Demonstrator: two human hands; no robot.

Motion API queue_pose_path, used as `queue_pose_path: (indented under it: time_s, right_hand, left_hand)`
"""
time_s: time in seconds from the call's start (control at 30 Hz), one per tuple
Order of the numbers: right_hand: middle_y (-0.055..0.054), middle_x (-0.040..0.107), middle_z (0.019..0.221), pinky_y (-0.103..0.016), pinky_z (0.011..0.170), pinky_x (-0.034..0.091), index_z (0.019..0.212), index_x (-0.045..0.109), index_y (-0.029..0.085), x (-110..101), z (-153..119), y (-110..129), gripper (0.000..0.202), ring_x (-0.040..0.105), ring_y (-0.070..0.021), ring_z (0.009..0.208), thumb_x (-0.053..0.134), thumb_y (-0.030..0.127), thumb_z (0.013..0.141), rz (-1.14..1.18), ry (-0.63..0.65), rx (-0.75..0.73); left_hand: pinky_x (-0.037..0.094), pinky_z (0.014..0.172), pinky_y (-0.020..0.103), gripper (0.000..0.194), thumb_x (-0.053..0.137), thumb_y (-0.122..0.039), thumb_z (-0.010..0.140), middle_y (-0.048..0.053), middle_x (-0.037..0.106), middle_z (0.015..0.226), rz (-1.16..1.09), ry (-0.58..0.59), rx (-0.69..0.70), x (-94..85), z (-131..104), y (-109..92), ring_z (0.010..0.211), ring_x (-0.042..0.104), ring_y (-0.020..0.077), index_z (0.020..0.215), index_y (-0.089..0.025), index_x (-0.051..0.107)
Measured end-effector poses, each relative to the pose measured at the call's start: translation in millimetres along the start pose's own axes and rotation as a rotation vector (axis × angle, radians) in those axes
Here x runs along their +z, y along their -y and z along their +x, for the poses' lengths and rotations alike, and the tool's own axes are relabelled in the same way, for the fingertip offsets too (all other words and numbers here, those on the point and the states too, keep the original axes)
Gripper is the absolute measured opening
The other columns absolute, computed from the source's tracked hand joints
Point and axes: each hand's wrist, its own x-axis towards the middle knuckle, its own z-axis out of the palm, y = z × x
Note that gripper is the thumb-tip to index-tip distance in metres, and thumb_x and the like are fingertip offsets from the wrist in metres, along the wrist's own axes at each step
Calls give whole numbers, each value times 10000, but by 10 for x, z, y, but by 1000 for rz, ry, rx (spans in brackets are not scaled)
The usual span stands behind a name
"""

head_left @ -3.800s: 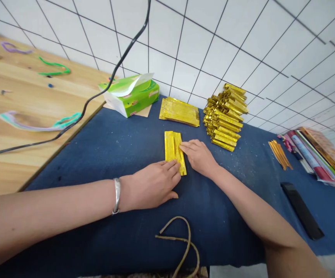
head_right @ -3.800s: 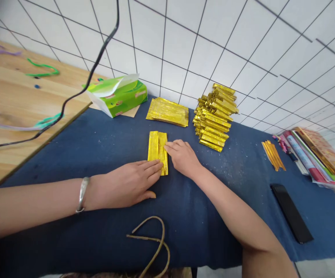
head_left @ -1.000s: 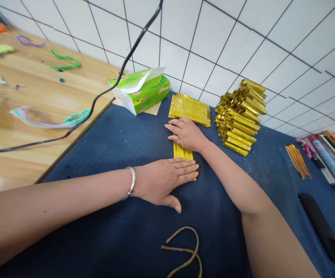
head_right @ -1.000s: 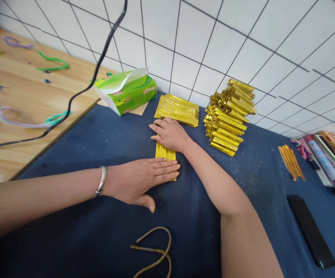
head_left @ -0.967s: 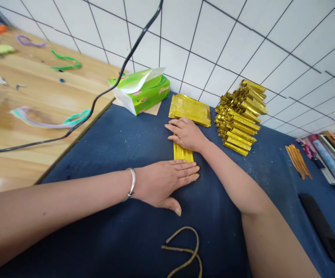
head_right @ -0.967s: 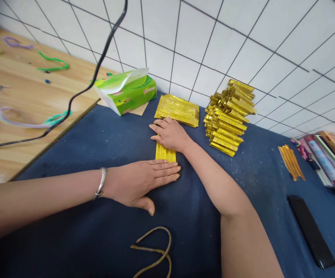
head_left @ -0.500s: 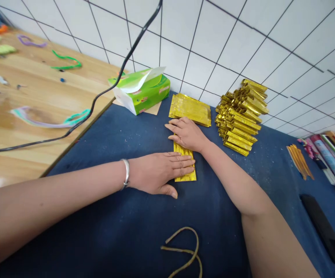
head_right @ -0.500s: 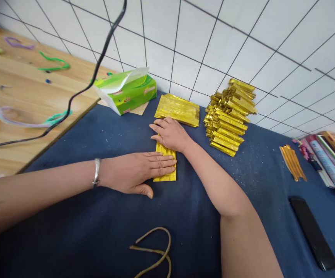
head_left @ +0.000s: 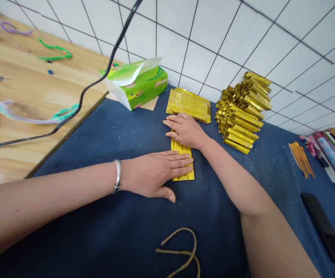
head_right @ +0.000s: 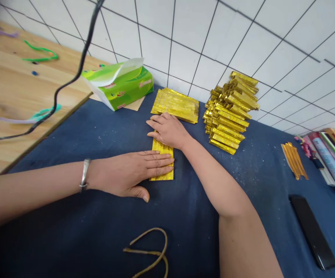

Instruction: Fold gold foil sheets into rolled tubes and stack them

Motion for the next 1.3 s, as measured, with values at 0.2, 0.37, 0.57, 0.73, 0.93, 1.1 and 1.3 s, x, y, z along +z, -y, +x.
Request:
queue_pose_path:
  time_s: [0.2, 0.37, 0.57, 0.73, 0.93, 1.1, 1.3]
  right_hand:
    - [-114, 567, 1207, -424, 945, 358, 1217, 539, 147, 32, -6, -109, 454, 492, -231, 1096, 357, 442, 924, -27, -28, -15]
    - [-102, 604, 1149, -417, 910, 396, 1141, 595, 162, 30, 36, -173, 362, 525, -227, 1038, 418, 380, 913, -51, -65, -14]
    - [-63, 630, 1127, -384, 957, 410, 1133, 599, 188, -242, -184, 1, 291, 540, -183, 1070, 420, 267, 918, 59, -226, 58]
    - [-42, 642, 1115, -370, 954, 438, 1128, 595, 225, -411, -621, 285, 276, 562, -159, 1070, 433, 224, 904, 181, -202, 144]
    - [-64, 626, 1164, -412, 986, 422, 1158, 585, 210, -273, -865, 391, 302, 541, -174, 1128, 441, 255, 896, 212, -73, 181]
    - [-60, 612, 1194, -444, 987, 416, 1179, 578, 241, -233, -873, 376, 320, 539, -188, 1133, 442, 248, 890, 252, -78, 217]
    - [-64, 602, 1207, -442, 995, 404, 1192, 568, 240, -281, -855, 387, 328, 534, -194, 1136, 464, 265, 882, 271, -43, 226]
  left_hand:
    - [91, 1142, 356, 766, 364, -637, 832, 87, 196, 1494, -22, 9, 10, -40, -2, 24, 1391, 147, 222, 1430, -179, 222]
    - [116, 1137, 365, 759, 422, -609, 825, 89, 214, 1489, -51, -1, 19, -36, 0, 33, 1384, 173, 234, 1425, -183, 237]
    - [104, 1143, 354, 754, 423, -609, 824, 82, 223, 1487, -61, -7, 19, -17, 0, 43, 1385, 171, 225, 1423, -186, 248]
    - [96, 1147, 348, 737, 401, -612, 832, 87, 219, 1487, -46, -21, 33, -7, -1, 46, 1387, 163, 217, 1415, -180, 271]
    - [109, 1143, 382, 735, 459, -588, 817, 90, 273, 1470, -104, -48, 38, -2, -19, 62, 1380, 185, 241, 1409, -190, 281]
    - [303, 1065, 350, 484, 457, -360, 886, 105, 417, 1367, -268, -168, -2, -74, 2, 123, 1280, 367, 204, 1325, -177, 369]
    - [436, 897, 307, 142, 418, -134, 865, 80, 531, 996, -220, -338, -158, -49, 100, 169, 968, 511, 158, 890, -140, 558]
